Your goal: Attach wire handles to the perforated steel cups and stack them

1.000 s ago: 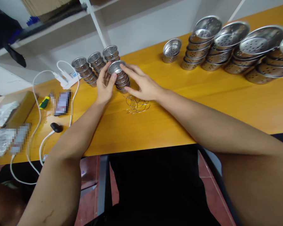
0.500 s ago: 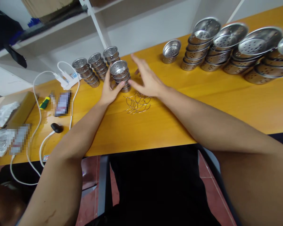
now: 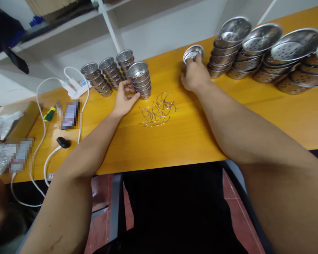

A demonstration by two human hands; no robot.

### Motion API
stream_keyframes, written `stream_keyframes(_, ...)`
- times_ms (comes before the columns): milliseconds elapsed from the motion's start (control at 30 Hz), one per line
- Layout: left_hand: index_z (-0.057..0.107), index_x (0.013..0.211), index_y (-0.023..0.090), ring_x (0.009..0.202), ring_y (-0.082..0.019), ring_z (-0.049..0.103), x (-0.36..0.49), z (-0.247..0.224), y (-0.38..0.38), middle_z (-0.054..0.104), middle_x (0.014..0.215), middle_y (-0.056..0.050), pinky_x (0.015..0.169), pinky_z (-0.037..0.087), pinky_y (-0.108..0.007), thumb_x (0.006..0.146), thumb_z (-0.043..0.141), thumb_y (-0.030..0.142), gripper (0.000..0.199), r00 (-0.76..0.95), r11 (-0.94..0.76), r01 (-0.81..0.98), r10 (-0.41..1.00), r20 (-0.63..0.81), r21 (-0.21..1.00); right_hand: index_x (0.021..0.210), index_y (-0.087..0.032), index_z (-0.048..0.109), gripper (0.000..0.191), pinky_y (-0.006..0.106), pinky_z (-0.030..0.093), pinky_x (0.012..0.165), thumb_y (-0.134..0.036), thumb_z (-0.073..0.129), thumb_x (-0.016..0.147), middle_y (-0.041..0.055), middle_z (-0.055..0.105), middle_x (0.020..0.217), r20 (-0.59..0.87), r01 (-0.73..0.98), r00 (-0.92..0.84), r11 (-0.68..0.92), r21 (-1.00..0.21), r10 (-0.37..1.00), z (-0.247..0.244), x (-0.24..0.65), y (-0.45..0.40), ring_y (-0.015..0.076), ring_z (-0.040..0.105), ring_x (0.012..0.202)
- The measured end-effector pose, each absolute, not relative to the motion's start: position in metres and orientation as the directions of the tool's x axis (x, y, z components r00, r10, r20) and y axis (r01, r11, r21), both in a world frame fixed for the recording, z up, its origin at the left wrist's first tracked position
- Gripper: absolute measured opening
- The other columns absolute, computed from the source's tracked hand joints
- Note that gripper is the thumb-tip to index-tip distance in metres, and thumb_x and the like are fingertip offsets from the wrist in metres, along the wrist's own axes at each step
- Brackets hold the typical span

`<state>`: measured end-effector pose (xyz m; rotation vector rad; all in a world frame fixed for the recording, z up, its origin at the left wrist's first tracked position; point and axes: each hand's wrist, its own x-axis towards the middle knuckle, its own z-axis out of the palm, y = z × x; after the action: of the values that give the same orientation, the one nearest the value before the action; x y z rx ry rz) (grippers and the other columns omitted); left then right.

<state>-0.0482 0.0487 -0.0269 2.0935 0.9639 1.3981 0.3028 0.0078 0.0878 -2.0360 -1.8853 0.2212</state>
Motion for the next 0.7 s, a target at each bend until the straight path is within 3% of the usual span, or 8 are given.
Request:
stream_keyframes(133, 0.057, 0.152, 0.035, 0.119, -0.027, 0.077, -0.046, -0.023, 0.044, 0.064, 0.152, -0.016, 0.082, 0.069, -0.037, 0.1, 0.086, 0.086, 0.079, 0.231, -0.65, 0.348, 0.758, 0.61, 0.675, 0.161, -0.009, 0.079, 0.041, 0.05, 0.051, 0.136, -0.017, 0.072, 0.121, 0.0304, 0.052, 0.184, 0.155, 0.913, 0.16, -0.086, -0.399, 0.975, 0.086, 0.305, 0.01, 0.0452, 0.071, 0.159)
stream_keyframes(200, 0.059, 0.149, 0.033, 0.116, -0.025, 0.077, -0.044, -0.018, 0.041, 0.066, 0.148, -0.015, 0.08, 0.066, -0.035, 0.099, 0.089, 0.085, 0.078, 0.201, -0.652, 0.336, 0.755, 0.624, 0.68, 0.154, -0.01, 0.084, 0.037, 0.05, 0.054, 0.131, -0.017, 0.075, 0.119, 0.0287, 0.062, 0.175, 0.189, 0.912, 0.157, -0.069, -0.404, 0.969, 0.084, 0.306, 0.012, 0.0441, 0.072, 0.155)
stream_keyframes(400, 0.067, 0.102, 0.024, 0.078, -0.014, 0.071, -0.035, 0.006, 0.021, 0.072, 0.091, -0.001, 0.071, 0.059, -0.028, 0.103, 0.086, 0.079, 0.058, 0.271, -0.635, 0.282, 0.772, 0.575, 0.719, 0.149, -0.013, 0.086, 0.037, 0.051, 0.056, 0.127, -0.021, 0.084, 0.113, 0.0252, 0.073, 0.165, 0.269, 0.909, 0.109, 0.013, -0.417, 0.957, 0.08, 0.302, 0.013, 0.0451, 0.073, 0.152)
stream_keyframes(467, 0.07, 0.097, 0.023, 0.081, -0.014, 0.076, -0.032, 0.013, 0.013, 0.077, 0.091, -0.002, 0.077, 0.063, -0.029, 0.105, 0.085, 0.074, 0.053, 0.313, -0.64, 0.255, 0.764, 0.565, 0.725, 0.148, -0.017, 0.086, 0.036, 0.05, 0.057, 0.128, -0.024, 0.085, 0.113, 0.0227, 0.074, 0.165, 0.263, 0.906, 0.11, 0.012, -0.423, 0.958, 0.08, 0.301, 0.012, 0.0434, 0.073, 0.151)
stream_keyframes(600, 0.078, 0.106, 0.022, 0.1, -0.017, 0.086, -0.028, 0.019, 0.003, 0.088, 0.106, -0.006, 0.097, 0.07, -0.033, 0.106, 0.086, 0.054, 0.033, 0.363, -0.634, 0.228, 0.759, 0.54, 0.739, 0.146, -0.016, 0.084, 0.034, 0.049, 0.058, 0.126, -0.024, 0.085, 0.113, 0.0226, 0.076, 0.161, 0.299, 0.884, 0.132, 0.024, -0.466, 0.945, 0.079, 0.301, 0.011, 0.0415, 0.074, 0.15)
stream_keyframes(700, 0.081, 0.107, 0.021, 0.099, -0.016, 0.086, -0.028, 0.021, 0.002, 0.089, 0.106, -0.007, 0.097, 0.07, -0.032, 0.105, 0.084, 0.042, 0.022, 0.371, -0.631, 0.233, 0.761, 0.532, 0.74, 0.14, -0.017, 0.084, 0.027, 0.05, 0.057, 0.124, -0.022, 0.085, 0.114, 0.0229, 0.079, 0.157, 0.324, 0.861, 0.144, 0.043, -0.507, 0.935, 0.079, 0.301, 0.01, 0.0403, 0.075, 0.147)
